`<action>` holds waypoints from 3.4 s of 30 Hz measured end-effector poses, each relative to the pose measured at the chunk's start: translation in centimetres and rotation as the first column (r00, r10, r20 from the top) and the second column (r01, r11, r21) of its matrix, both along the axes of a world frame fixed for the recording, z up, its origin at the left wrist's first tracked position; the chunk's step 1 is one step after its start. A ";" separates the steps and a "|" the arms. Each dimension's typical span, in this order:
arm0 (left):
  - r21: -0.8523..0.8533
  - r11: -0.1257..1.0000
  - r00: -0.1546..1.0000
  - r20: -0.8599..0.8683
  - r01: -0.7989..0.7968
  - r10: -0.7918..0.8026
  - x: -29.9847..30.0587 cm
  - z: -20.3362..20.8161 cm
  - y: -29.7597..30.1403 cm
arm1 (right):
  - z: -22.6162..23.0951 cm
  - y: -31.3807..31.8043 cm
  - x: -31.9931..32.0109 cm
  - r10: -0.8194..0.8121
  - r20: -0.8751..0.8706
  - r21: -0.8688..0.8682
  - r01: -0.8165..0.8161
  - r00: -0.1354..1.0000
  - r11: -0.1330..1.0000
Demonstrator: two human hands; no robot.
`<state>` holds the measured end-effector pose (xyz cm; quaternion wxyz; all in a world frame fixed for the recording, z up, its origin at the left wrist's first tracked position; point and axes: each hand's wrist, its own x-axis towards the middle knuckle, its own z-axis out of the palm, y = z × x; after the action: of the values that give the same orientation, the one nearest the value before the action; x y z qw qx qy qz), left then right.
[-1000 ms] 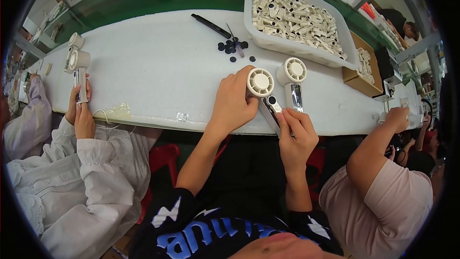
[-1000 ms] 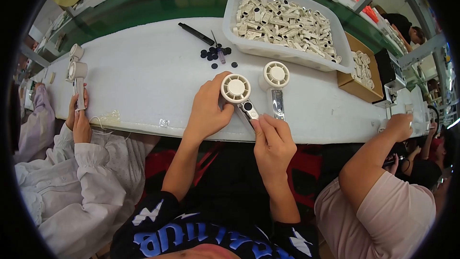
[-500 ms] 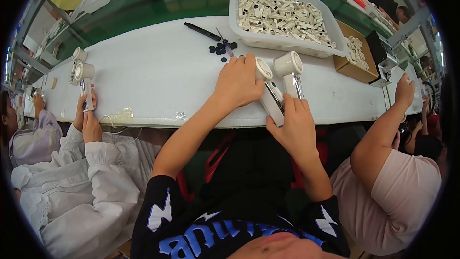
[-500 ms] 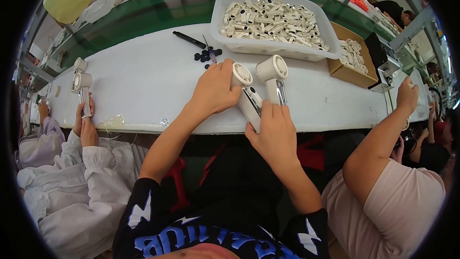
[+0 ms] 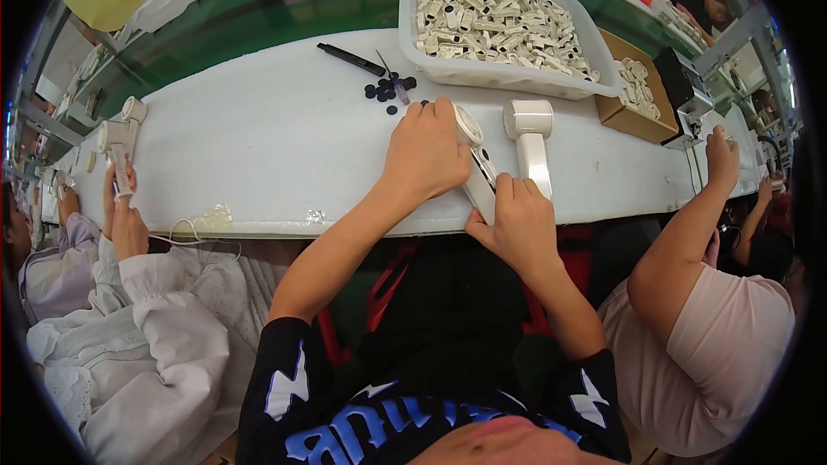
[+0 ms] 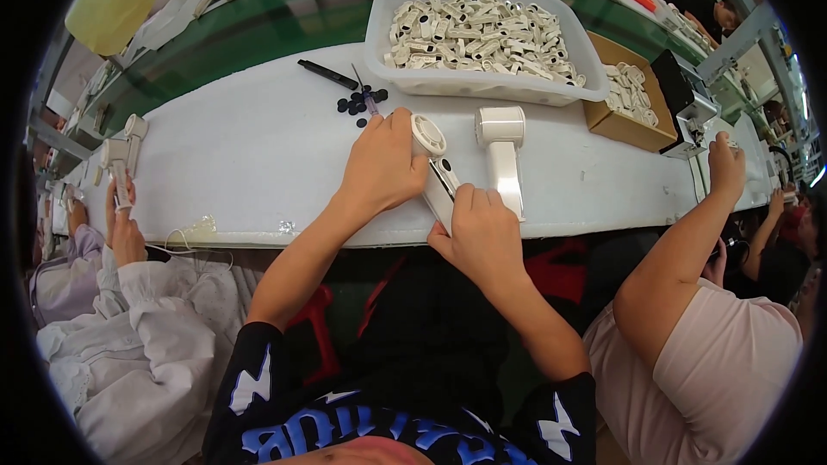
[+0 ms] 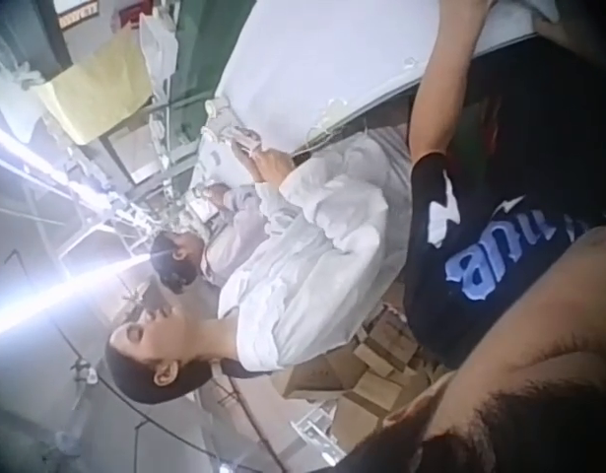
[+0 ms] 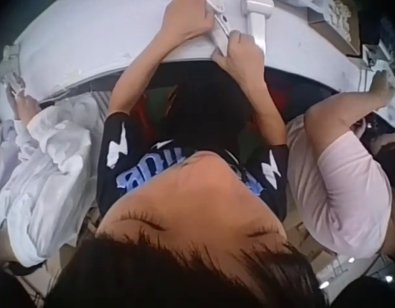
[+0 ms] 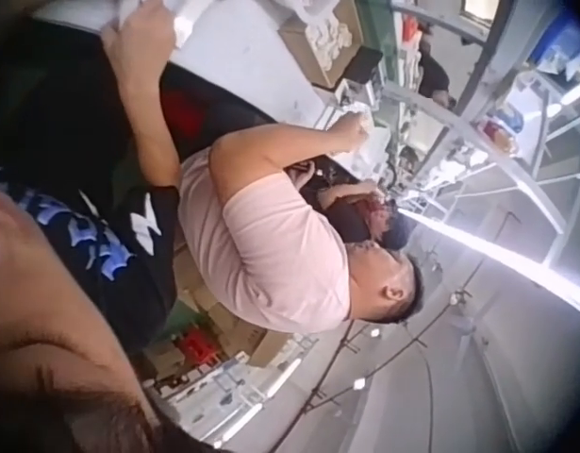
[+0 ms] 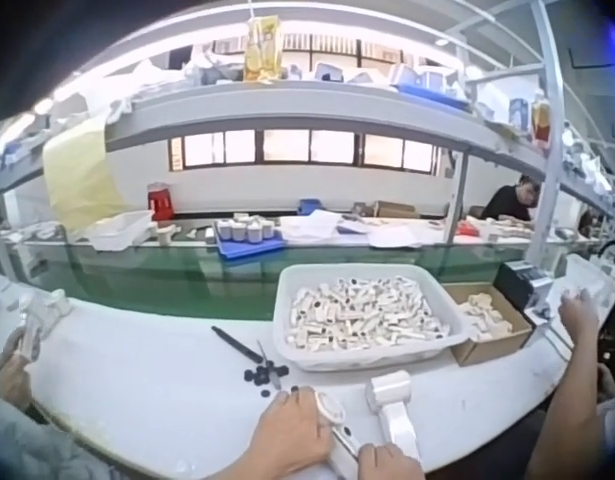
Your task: The person assembles small plastic components into a white handheld device housing by hand.
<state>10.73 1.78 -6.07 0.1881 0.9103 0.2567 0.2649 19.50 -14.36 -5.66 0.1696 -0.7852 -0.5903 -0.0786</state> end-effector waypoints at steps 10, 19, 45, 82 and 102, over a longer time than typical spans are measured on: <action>-0.137 0.985 0.964 0.256 0.108 -0.070 -1.9 -1.5 0.1 | 1.0 1.9 0.1 0.167 -0.055 0.122 -0.159 0.984 0.980; -0.170 0.983 0.984 0.175 0.064 -0.034 -1.3 -1.2 -0.4 | 1.7 2.7 -0.3 0.108 -0.092 -0.088 -0.116 0.990 0.989; -0.390 0.855 0.903 0.390 0.341 -0.182 -7.8 -0.9 -1.4 | -1.7 -1.8 -2.4 0.275 -0.619 0.442 0.037 0.735 0.896; -0.426 0.875 0.939 0.334 0.230 -0.084 -7.2 -0.2 -2.6 | -2.7 -1.9 -2.4 0.307 -0.704 0.474 0.102 0.640 0.875; -0.461 0.834 0.919 0.372 0.303 -0.129 -7.8 -0.4 -1.8 | -2.3 -2.3 -0.9 0.365 -0.773 0.422 -0.010 0.518 0.907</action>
<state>2.90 0.02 -6.51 0.4905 0.7948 0.1768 0.3107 18.61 -16.63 -7.98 0.5813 -0.6094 -0.4933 0.2175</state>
